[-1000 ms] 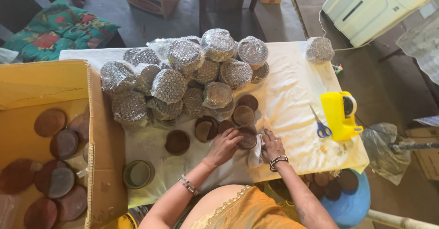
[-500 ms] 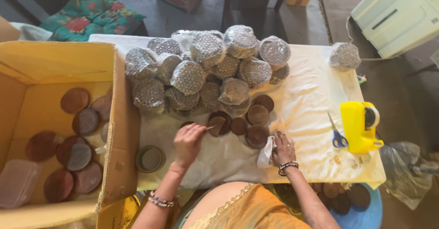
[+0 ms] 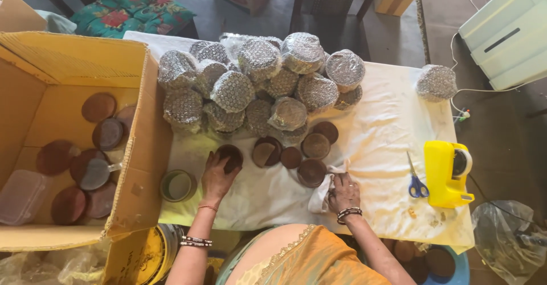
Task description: The person wipes small brown bowls with a white cloth and then wraps them individually in bubble wrap. The wrapped bowls are placed on a table alongside other already wrapped items. The person handles the bowls and bubble wrap by hand throughout the process.
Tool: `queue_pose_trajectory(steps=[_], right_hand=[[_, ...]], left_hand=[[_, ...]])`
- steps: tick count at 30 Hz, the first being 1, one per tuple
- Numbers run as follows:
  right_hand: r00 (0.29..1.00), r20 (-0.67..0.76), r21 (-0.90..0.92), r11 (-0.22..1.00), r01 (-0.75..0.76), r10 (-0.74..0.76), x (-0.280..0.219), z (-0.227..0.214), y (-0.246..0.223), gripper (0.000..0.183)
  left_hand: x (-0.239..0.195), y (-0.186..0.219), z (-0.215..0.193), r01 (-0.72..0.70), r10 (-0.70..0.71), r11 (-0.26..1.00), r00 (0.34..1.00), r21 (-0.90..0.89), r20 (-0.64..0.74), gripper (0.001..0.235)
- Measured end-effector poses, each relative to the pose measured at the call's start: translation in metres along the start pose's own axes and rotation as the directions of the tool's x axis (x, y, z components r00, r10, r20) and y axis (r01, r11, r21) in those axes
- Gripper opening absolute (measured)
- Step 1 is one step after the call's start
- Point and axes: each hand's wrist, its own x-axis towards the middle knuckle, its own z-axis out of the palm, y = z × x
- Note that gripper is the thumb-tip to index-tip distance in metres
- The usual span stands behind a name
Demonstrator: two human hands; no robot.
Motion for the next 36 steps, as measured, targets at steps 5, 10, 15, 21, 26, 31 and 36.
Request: queue_pose_trajectory(steps=[5, 10, 15, 21, 26, 31, 36], right_hand=[[0.998, -0.03, -0.031, 0.998, 0.051, -0.052, 0.001, 0.0, 0.004, 0.06], [0.997, -0.028, -0.018, 0.997, 0.073, -0.073, 0.004, -0.005, 0.006, 0.061], [0.997, 0.023, -0.057, 0.995, 0.076, -0.075, 0.007, -0.015, 0.002, 0.068], [0.993, 0.111, -0.005, 0.999, 0.034, -0.033, 0.014, -0.006, 0.028, 0.067], [0.988, 0.15, 0.212, 0.974, -0.076, 0.045, 0.022, -0.005, 0.058, 0.07], [0.99, 0.139, 0.399, 0.916, -0.053, -0.003, 0.027, -0.049, 0.044, 0.074], [0.992, 0.044, 0.537, 0.835, -0.121, 0.116, 0.028, -0.078, 0.01, 0.065]], left_hand=[[-0.001, 0.002, -0.002, 0.018, -0.019, 0.999, 1.0, 0.031, 0.018, 0.048], [-0.013, 0.02, 0.0, 0.064, -0.058, 0.988, 0.997, 0.14, -0.051, 0.049], [-0.018, 0.063, -0.018, 0.299, -0.326, 0.933, 0.938, 0.201, 0.118, 0.103], [-0.004, 0.076, -0.042, 0.284, -0.352, 0.913, 0.912, 0.294, 0.212, 0.13], [-0.008, 0.009, -0.007, 0.176, -0.192, 0.973, 0.976, 0.149, 0.106, 0.123], [0.001, 0.004, -0.002, 0.198, -0.192, 0.979, 0.974, -0.041, 0.122, 0.117], [0.007, 0.06, -0.012, -0.013, 0.016, 0.999, 0.998, 0.051, -0.062, 0.111]])
